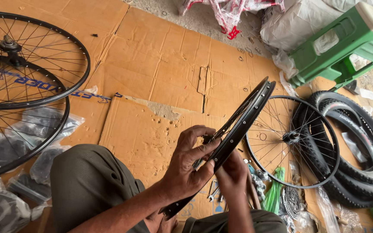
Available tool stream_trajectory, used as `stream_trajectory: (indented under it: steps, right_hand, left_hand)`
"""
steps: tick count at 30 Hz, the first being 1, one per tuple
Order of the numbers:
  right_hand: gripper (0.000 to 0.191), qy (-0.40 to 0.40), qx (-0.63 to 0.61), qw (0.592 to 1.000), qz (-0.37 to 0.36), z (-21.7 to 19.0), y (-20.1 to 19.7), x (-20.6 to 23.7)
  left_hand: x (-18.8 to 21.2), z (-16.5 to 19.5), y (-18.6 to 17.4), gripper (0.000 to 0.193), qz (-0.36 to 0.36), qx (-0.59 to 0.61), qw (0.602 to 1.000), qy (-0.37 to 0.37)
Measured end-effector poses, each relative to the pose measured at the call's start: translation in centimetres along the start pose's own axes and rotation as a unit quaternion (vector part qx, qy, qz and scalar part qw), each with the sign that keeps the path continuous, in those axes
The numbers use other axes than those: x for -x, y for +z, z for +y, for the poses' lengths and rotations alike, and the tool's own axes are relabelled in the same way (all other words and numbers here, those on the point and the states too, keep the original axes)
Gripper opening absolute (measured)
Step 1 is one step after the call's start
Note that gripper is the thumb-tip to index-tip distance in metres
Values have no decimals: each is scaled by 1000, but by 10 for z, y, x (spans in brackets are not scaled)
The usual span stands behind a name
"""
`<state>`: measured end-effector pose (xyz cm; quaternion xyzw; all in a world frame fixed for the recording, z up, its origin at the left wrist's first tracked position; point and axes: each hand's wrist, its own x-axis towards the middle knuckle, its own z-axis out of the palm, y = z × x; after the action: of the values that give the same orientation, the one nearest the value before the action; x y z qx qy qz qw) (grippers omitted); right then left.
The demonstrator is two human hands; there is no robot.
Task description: The person is assembling a bicycle wheel by hand, inserting small white plastic spacers into the rim holes. They rotate the wheel to access different sections and continue the process of placing spacers into the rim.
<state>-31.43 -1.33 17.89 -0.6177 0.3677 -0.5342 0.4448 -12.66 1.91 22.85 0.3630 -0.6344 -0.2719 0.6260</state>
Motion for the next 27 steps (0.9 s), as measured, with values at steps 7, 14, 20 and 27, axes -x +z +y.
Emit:
stream_trajectory:
  steps: [7, 14, 20, 27]
  right_hand:
    - [22, -107, -18, 994, 21, 1, 25, 6]
    - [37, 60, -17, 992, -114, 9, -5, -11]
    - [28, 150, -79, 968, -185, 4, -9, -29]
    - [20, -118, 224, 966, 48, -14, 11, -9]
  left_hand:
    - [-1, 4, -1, 35, 41, -38, 998, -22]
    - [3, 3, -1, 31, -33, -70, 997, -13]
    - [2, -2, -3, 40, 23, -72, 997, 34]
    - [2, -1, 3, 40, 12, -20, 1000, 3]
